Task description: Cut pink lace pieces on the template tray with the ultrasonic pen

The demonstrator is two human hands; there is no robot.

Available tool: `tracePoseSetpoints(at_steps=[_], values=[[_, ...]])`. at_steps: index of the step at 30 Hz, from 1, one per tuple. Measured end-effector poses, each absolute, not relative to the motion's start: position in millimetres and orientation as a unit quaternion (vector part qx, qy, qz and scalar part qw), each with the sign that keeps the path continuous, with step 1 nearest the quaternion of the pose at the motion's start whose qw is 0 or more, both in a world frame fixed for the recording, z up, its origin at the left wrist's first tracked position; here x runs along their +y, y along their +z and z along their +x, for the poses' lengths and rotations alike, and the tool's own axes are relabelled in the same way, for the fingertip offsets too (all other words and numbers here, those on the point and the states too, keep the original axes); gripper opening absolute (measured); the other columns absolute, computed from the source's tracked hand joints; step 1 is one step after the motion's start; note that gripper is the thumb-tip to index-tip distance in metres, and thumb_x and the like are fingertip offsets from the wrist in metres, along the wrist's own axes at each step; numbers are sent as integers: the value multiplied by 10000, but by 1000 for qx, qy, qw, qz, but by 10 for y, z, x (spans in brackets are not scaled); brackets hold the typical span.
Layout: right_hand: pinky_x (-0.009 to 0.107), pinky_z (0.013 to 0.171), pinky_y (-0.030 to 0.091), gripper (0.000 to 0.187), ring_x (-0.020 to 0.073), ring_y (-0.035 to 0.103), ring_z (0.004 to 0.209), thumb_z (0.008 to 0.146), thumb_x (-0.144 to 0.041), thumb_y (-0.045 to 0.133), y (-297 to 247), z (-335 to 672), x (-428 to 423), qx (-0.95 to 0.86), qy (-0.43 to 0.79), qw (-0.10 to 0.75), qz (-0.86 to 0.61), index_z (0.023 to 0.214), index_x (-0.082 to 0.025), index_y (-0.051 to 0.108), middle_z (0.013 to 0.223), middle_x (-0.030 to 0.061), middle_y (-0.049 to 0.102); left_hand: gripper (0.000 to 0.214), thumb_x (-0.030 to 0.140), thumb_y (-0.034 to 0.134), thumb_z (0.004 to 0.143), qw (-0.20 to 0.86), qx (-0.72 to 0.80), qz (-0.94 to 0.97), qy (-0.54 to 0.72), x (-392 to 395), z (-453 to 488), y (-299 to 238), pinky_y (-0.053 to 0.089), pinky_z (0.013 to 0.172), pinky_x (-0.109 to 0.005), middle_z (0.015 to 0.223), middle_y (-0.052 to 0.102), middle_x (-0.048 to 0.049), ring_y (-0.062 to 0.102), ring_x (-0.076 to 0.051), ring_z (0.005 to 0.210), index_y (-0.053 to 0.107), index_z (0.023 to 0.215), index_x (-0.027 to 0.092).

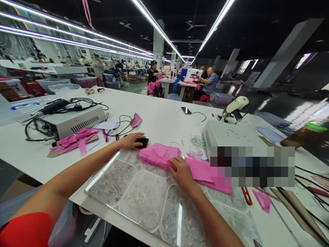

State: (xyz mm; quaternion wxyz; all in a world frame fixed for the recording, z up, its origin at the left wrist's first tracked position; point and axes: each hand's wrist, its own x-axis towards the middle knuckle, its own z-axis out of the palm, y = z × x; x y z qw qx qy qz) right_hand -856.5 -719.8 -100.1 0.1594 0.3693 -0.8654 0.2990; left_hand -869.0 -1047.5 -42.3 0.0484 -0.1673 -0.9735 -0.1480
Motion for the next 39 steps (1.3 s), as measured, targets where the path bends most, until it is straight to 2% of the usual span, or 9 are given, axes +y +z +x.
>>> tracePoseSetpoints(at_steps=[3,10,13,19,23,29,34,37,39], values=[[364,837,509,190,213,612,930,805,-184,620,-967,-8584,-7234,-874,299,148,353,979,-215,691,974,68,675,343,326,536,900,79,-954,-227,-178,-10168,-8500,-429,403,1045,-309,1310,580,-94,558,-200,1193,640,1198,195],[306,723,456,152,179,590,792,857,-185,549,-942,-8626,-7272,-876,309,120,349,818,-209,694,825,42,673,259,321,688,823,78,-919,-339,-184,-9396,-8386,-674,435,963,-316,1145,624,-116,572,-226,1070,709,1021,156],[297,710,452,190,169,589,746,873,-228,531,-913,-8656,-7240,-873,321,114,349,767,-206,687,778,36,676,189,291,596,885,84,-922,-329,-188,-9269,-8463,-696,453,866,-304,1001,646,-100,586,-203,943,715,913,147],[277,696,454,235,162,612,730,874,-258,480,-849,-8677,-7209,-868,348,107,337,779,-213,690,792,26,705,262,188,481,910,72,-929,-310,-187,-9225,-8567,-569,446,721,-237,751,657,-22,580,-138,737,700,768,161],[265,624,416,286,158,572,647,867,-295,456,-830,-8698,-7202,-870,356,111,322,678,-205,650,682,16,666,175,164,525,854,78,-943,-284,-155,-9243,-8543,-530,456,766,-268,837,669,-40,596,-172,813,699,836,172],[260,598,383,299,157,542,621,849,-309,445,-808,-8722,-7191,-874,358,112,308,628,-201,616,643,12,641,197,120,525,808,113,-971,-182,-104,-9424,-8451,-521,444,921,-411,1033,642,-136,593,-271,994,683,921,152],[257,576,369,313,154,529,598,848,-314,438,-812,-8731,-7195,-878,355,108,304,618,-197,615,620,9,633,384,112,483,800,119,-981,-89,-126,-9718,-8511,-533,485,907,-338,1105,681,-90,629,-242,1023,666,1133,170],[257,565,362,323,150,516,575,847,-313,439,-816,-8739,-7203,-879,351,111,305,597,-195,606,589,4,618,407,116,484,787,106,-982,-72,-137,-9797,-8529,-573,500,884,-284,1086,701,-58,644,-213,1008,670,1142,188],[259,561,361,321,150,512,566,843,-309,444,-814,-8744,-7206,-879,347,117,306,591,-194,605,579,4,616,441,108,509,761,106,-983,-70,-132,-9779,-8493,-603,505,882,-303,1124,681,-71,643,-220,1000,654,1170,190]])
